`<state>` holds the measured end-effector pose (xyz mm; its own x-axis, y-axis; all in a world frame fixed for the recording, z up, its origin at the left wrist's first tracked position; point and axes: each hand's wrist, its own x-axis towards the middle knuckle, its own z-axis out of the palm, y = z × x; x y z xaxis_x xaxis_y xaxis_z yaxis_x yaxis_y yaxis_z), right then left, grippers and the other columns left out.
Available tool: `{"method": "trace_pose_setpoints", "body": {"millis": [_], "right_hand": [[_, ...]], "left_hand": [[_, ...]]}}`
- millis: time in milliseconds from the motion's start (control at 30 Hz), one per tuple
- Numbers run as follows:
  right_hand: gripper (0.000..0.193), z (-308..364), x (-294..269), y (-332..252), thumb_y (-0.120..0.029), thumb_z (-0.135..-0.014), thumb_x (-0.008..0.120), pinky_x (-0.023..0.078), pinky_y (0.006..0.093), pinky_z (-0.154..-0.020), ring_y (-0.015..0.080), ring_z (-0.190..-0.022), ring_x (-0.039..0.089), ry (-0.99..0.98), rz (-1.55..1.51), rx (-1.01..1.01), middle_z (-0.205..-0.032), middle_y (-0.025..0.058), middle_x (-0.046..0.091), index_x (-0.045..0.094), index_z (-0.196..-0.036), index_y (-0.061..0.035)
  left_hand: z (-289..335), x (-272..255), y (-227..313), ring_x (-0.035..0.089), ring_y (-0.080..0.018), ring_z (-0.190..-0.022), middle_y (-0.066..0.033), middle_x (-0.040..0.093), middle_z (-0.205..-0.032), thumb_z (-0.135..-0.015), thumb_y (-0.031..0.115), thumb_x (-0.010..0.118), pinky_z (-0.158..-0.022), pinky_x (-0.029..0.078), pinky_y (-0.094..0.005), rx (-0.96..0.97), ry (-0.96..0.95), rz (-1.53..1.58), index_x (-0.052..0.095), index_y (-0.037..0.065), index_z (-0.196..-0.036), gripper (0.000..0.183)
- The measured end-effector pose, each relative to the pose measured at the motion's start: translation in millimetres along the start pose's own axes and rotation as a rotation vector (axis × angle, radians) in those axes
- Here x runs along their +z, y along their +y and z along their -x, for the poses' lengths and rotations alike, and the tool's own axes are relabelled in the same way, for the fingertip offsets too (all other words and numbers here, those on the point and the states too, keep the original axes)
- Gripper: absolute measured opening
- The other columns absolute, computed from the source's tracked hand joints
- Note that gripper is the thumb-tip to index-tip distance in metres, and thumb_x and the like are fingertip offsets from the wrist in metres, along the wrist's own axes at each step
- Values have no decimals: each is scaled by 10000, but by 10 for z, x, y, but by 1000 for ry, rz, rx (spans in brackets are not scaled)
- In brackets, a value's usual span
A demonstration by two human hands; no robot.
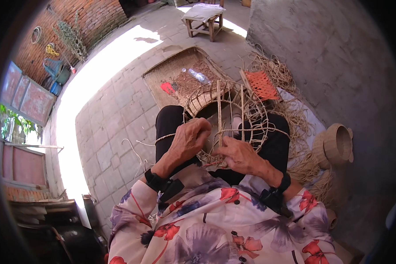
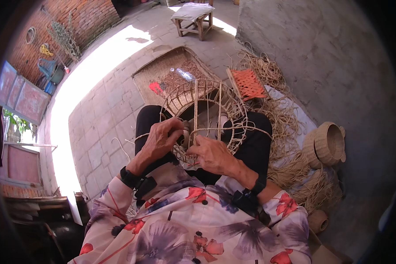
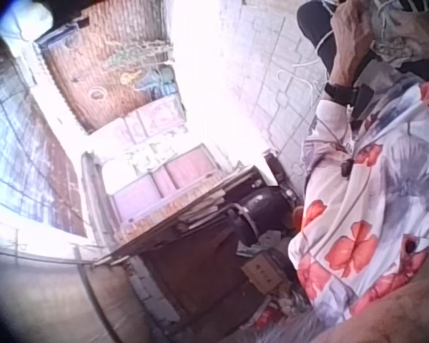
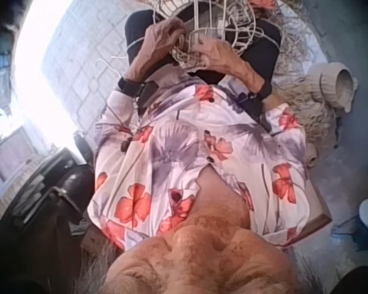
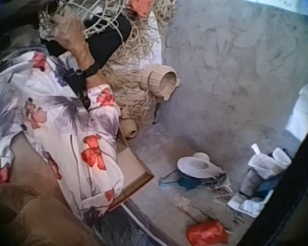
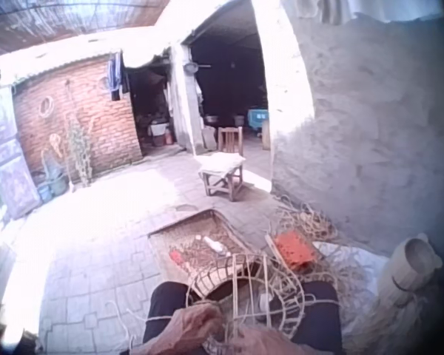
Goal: Weaving thin strips of bamboo or wicker into a circular frame to create a basket or furniture component.
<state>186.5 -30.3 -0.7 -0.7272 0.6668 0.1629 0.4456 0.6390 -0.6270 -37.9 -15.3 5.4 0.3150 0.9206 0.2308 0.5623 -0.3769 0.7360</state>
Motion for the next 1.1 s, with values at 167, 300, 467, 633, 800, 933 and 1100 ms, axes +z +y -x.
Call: {"method": "trace_pose_setpoints", "body": {"millis": [167,300,467,633,800,933,1100], "right_hand": [[268,-9,33,107,-45,-811,575,510,423,-775,324,-894,635,26,-99,43,-912,127,576,733,-1017,-109],[199,-4,-21,193,-77,-858,574,525,381,-705,313,-799,673,207,-289,196,-801,129,639,733,-978,-67],[195,-18,-117,243,-162,-893,606,515,380,-590,278,-588,664,156,-675,639,-684,166,654,708,-918,1],[277,-8,-138,229,-223,-908,603,489,337,-512,154,-553,635,196,-152,471,-602,114,641,690,-865,36],[281,16,-111,236,-263,-943,612,518,290,-526,154,-581,653,21,-867,650,-716,96,687,673,-990,8],[303,-65,-20,262,-261,-987,587,550,257,-560,142,-610,655,218,-1514,678,-857,95,697,595,-1194,-40],[223,-359,12,384,-209,-979,585,541,267,-646,137,-714,672,126,-1123,454,-850,67,685,635,-1094,-25]], "left_hand": [[354,56,164,619,-237,-838,-56,670,-831,-782,123,751,-806,432,-355,229,-78,-103,672,85,-853,113],[368,90,110,622,-245,-804,-57,673,-801,-775,121,756,-799,435,-359,225,-112,-126,665,71,-833,119],[354,63,151,637,-256,-795,-61,680,-781,-793,111,728,-805,442,-366,156,-174,-120,668,68,-837,86],[336,85,186,656,-265,-837,-76,693,-816,-802,102,710,-836,455,-372,155,-150,-88,687,56,-863,79],[343,130,124,654,-274,-830,-88,692,-827,-807,94,704,-838,465,-374,176,-139,-74,698,50,-869,77],[362,153,109,651,-278,-828,-95,691,-838,-809,96,702,-817,477,-380,164,-143,-62,697,42,-875,86],[367,147,110,648,-286,-822,-106,690,-843,-813,98,699,-806,482,-389,180,-160,-83,707,37,-909,114]]}}
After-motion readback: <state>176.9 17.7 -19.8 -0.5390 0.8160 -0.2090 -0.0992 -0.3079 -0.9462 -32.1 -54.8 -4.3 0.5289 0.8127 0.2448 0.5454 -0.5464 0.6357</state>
